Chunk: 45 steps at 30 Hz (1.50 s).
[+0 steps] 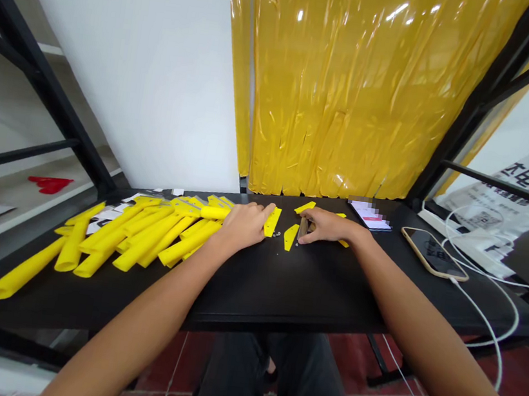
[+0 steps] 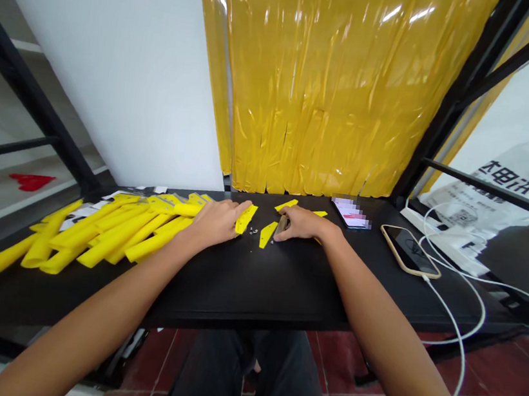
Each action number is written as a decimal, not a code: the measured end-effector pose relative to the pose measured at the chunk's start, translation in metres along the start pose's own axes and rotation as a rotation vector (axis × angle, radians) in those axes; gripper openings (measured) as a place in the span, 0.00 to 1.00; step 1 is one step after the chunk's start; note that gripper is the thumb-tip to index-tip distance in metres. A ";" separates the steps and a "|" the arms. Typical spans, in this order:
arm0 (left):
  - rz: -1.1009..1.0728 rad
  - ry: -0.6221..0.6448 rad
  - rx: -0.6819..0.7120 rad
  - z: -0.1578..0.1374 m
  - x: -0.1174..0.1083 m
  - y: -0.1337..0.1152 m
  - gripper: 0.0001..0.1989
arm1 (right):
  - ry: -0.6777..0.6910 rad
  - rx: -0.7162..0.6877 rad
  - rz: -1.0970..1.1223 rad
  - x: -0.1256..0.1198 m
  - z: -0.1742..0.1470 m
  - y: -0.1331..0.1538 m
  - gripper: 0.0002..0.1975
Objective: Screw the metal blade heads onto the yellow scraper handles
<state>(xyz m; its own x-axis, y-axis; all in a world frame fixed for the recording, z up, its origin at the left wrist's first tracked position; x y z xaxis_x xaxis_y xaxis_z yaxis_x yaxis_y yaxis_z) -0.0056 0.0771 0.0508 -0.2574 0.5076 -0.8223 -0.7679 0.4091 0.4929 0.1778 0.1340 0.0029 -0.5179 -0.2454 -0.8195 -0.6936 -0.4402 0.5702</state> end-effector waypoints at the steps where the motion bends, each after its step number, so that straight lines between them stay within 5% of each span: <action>1: -0.002 -0.007 0.000 0.000 -0.001 0.000 0.27 | -0.001 -0.007 0.014 0.000 0.000 0.000 0.44; 20: -0.035 0.005 0.023 -0.001 0.000 -0.001 0.26 | 0.035 0.008 0.064 -0.002 -0.001 -0.004 0.43; 28: -0.055 -0.041 0.036 -0.001 -0.007 -0.001 0.32 | -0.004 -0.011 0.076 -0.004 0.003 -0.009 0.40; 37: -0.018 -0.041 0.061 0.000 0.000 -0.004 0.28 | -0.136 -0.048 0.205 -0.012 0.001 -0.007 0.40; 45: 0.003 -0.027 0.050 0.000 0.006 -0.004 0.27 | -0.020 -0.003 -0.018 -0.012 0.002 -0.007 0.34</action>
<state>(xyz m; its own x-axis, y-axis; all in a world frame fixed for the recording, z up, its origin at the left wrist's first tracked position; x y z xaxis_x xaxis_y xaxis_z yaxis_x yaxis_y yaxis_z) -0.0042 0.0788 0.0441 -0.2431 0.5284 -0.8135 -0.7367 0.4450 0.5092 0.1880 0.1422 0.0088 -0.5152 -0.2199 -0.8284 -0.7016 -0.4468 0.5550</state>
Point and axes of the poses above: each hand's wrist, its own z-axis towards the middle knuckle, its own x-axis out of the palm, y = z × x, the point moved 8 cm from there along z, towards the middle knuckle, and after that the axes turned 14 degrees about z, right-handed, at the moved point
